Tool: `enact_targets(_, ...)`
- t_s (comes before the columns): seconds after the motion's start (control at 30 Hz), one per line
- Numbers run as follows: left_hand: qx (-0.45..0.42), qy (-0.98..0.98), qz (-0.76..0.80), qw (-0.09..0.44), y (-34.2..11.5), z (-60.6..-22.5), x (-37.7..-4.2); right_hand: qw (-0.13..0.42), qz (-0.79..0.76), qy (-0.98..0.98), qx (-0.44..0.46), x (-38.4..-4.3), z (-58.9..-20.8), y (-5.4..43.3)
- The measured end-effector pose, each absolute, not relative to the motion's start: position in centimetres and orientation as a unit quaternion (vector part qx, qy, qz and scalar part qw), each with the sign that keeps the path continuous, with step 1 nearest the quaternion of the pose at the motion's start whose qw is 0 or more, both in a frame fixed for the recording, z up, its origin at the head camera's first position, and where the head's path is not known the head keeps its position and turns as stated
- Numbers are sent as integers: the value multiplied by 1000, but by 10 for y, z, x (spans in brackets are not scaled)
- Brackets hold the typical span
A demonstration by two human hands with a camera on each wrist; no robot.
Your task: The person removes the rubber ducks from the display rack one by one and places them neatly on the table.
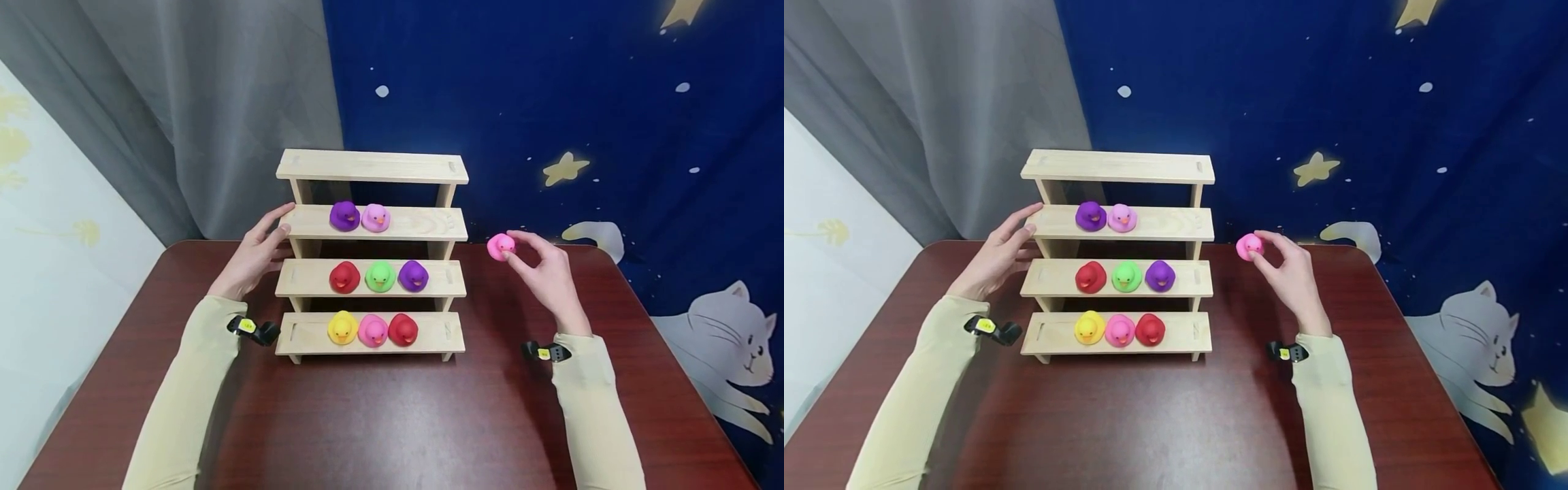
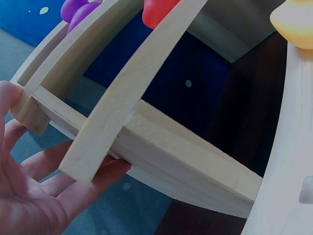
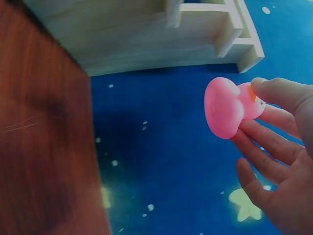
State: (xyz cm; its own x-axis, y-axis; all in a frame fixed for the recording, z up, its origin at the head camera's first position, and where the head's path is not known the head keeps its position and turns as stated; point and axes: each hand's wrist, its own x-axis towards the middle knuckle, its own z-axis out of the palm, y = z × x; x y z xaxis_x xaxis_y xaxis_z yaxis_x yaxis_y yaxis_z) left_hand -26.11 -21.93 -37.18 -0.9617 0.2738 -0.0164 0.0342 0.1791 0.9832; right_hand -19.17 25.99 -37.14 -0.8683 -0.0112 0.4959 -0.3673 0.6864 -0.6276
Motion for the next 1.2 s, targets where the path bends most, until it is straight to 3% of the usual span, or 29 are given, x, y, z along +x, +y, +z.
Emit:
enact_targets(0.77, 102, 758, 638, 96, -218, -372, -261, 150, 389, -905, 91, -206, -429, 270)
enact_targets(1.2, 106, 758, 637, 92, -218, -373, -261, 132, 402, -903, 79, -210, -445, 273)
